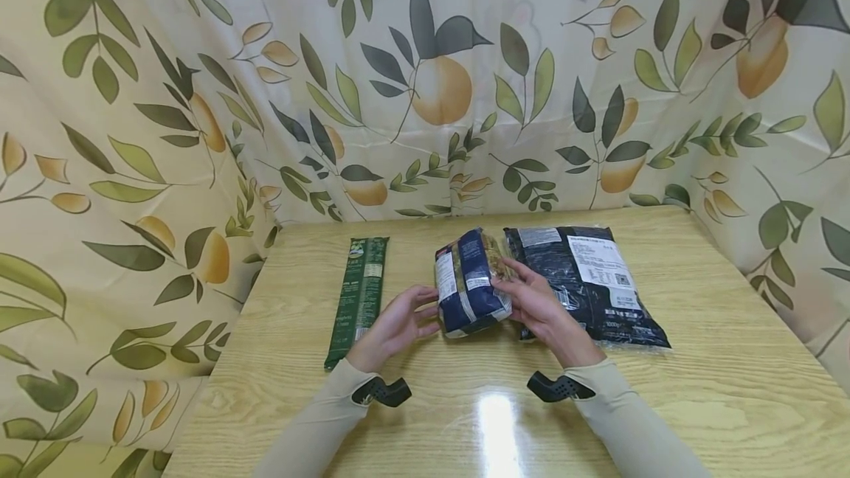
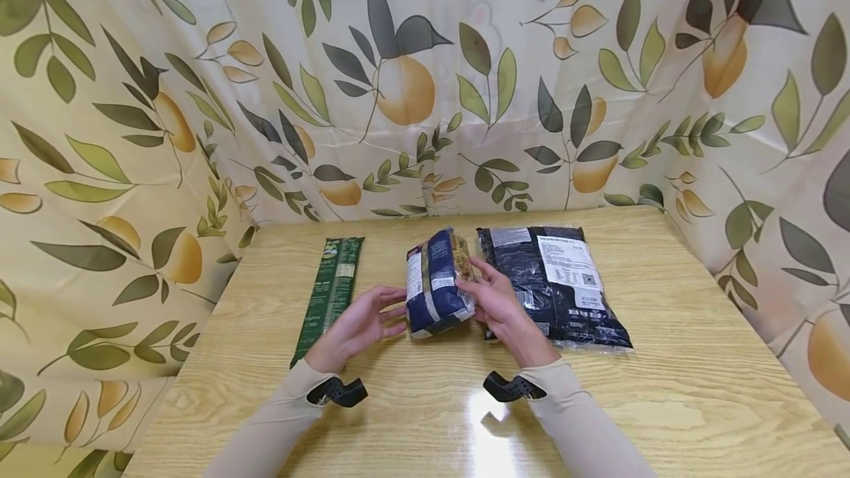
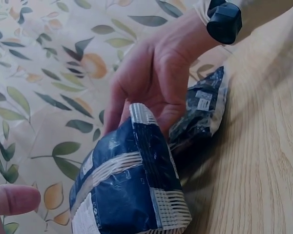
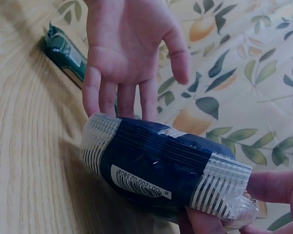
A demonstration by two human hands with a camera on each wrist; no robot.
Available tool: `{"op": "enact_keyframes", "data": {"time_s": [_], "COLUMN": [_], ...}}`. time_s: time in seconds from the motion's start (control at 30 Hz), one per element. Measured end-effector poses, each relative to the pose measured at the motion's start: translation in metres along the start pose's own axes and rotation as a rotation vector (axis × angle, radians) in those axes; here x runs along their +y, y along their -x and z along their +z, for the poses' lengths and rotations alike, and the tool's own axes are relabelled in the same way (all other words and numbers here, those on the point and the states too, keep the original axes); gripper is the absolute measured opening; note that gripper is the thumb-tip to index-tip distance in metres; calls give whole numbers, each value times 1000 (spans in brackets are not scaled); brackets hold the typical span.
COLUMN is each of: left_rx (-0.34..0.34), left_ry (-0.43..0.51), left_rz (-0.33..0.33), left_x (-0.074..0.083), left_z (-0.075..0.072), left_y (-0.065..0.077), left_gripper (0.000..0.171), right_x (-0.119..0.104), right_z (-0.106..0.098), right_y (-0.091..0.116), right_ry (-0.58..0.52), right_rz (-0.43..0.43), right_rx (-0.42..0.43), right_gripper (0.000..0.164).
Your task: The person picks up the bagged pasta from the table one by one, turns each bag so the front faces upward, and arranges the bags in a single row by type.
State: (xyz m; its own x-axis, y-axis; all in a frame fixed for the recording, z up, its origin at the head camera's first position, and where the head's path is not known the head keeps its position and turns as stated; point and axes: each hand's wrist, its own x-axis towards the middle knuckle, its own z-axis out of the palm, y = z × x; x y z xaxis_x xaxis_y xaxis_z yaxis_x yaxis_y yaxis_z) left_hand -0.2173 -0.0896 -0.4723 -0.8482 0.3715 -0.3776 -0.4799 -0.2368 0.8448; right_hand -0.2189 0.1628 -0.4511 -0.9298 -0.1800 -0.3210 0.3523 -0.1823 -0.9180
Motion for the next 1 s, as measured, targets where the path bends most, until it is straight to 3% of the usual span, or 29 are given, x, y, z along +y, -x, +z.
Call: {"op": "enact_keyframes", "data": {"time_s": [0.27, 0.8, 1.0], "left_rx": [-7, -3, 0], "left_ry": [-10, 4, -1], "left_rz": [3, 6, 2], "left_x": [-1, -5, -6], "left_z": [4, 9, 10], "left_y": [-2, -3, -3], "left_gripper": [36, 17, 23], "right_x": [-3, -7, -9], "right_z": [-1, -1, 1], "right_y": [0, 3, 4], "right_ry": [54, 164, 207], "right_rz": [-6, -48, -67], "right_rx": [10, 48, 41], "right_gripper": [75, 72, 71]}}
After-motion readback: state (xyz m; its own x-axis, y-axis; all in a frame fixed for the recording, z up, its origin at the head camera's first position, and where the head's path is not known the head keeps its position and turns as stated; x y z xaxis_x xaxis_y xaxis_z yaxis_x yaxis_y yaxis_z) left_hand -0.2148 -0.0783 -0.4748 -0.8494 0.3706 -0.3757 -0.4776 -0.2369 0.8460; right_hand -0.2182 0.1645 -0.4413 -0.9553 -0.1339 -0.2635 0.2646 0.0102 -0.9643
